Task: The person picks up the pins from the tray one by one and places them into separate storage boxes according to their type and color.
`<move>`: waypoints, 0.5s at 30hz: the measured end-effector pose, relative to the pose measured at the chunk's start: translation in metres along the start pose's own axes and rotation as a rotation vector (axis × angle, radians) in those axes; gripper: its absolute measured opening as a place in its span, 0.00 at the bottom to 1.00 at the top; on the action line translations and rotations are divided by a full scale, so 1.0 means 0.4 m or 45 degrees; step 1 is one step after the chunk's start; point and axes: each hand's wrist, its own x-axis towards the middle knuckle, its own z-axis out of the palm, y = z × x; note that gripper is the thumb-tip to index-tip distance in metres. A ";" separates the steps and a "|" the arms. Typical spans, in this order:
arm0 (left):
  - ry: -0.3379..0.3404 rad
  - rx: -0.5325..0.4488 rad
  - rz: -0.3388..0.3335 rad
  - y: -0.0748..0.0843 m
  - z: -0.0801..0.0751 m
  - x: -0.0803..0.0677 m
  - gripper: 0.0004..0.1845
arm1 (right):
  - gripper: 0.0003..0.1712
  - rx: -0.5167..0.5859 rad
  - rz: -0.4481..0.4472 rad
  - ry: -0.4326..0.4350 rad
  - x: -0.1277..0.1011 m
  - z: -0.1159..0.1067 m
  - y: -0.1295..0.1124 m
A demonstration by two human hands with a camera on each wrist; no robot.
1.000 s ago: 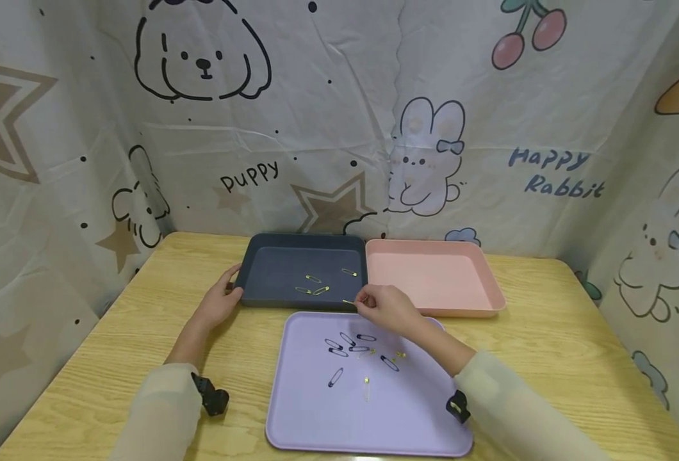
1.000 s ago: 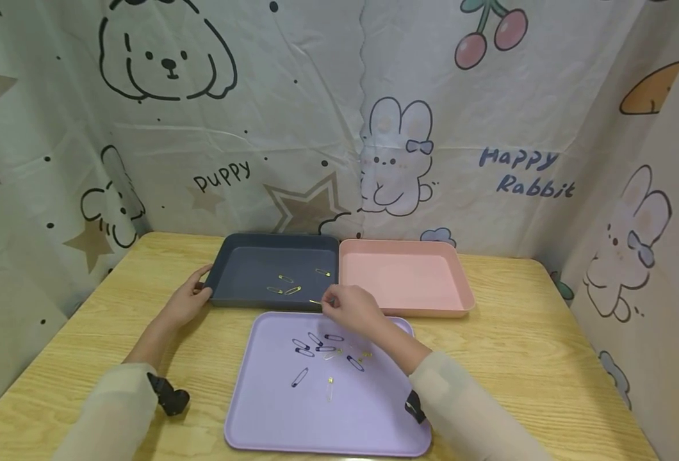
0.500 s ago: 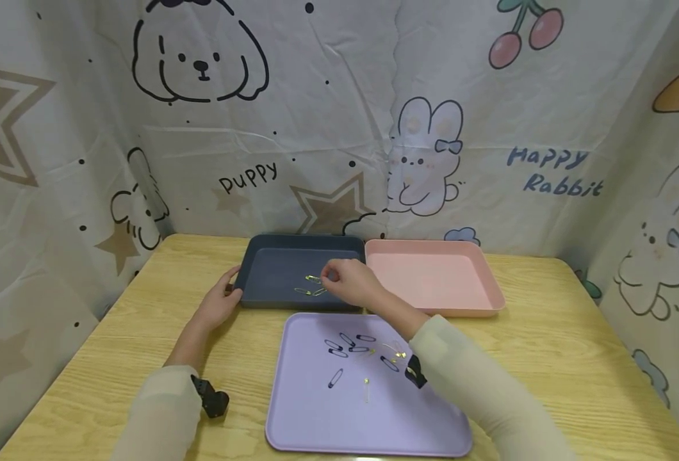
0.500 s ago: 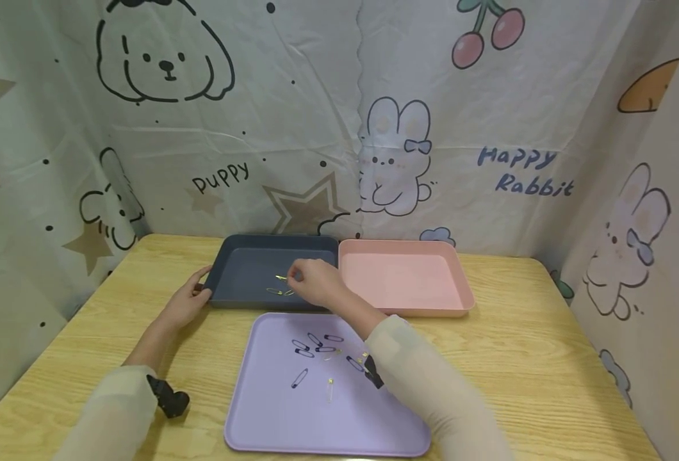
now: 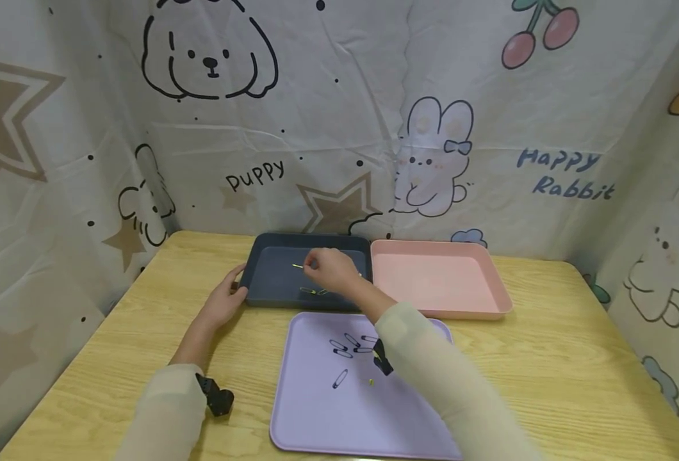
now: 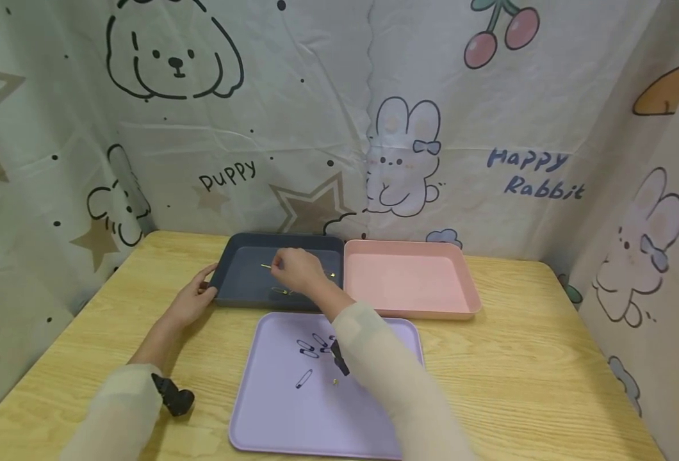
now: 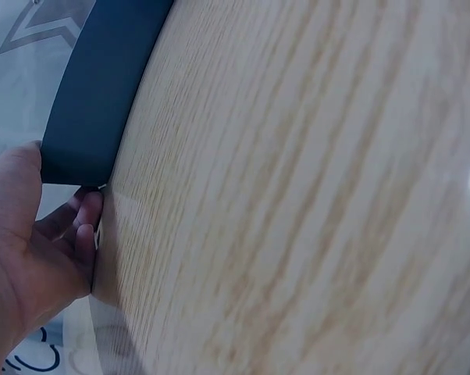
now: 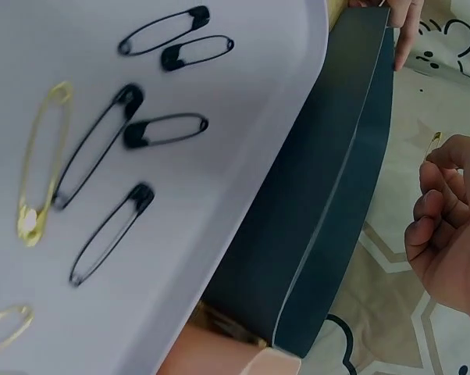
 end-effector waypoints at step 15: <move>-0.003 0.020 -0.038 -0.006 -0.001 0.011 0.31 | 0.11 -0.016 0.103 -0.094 0.037 0.032 -0.025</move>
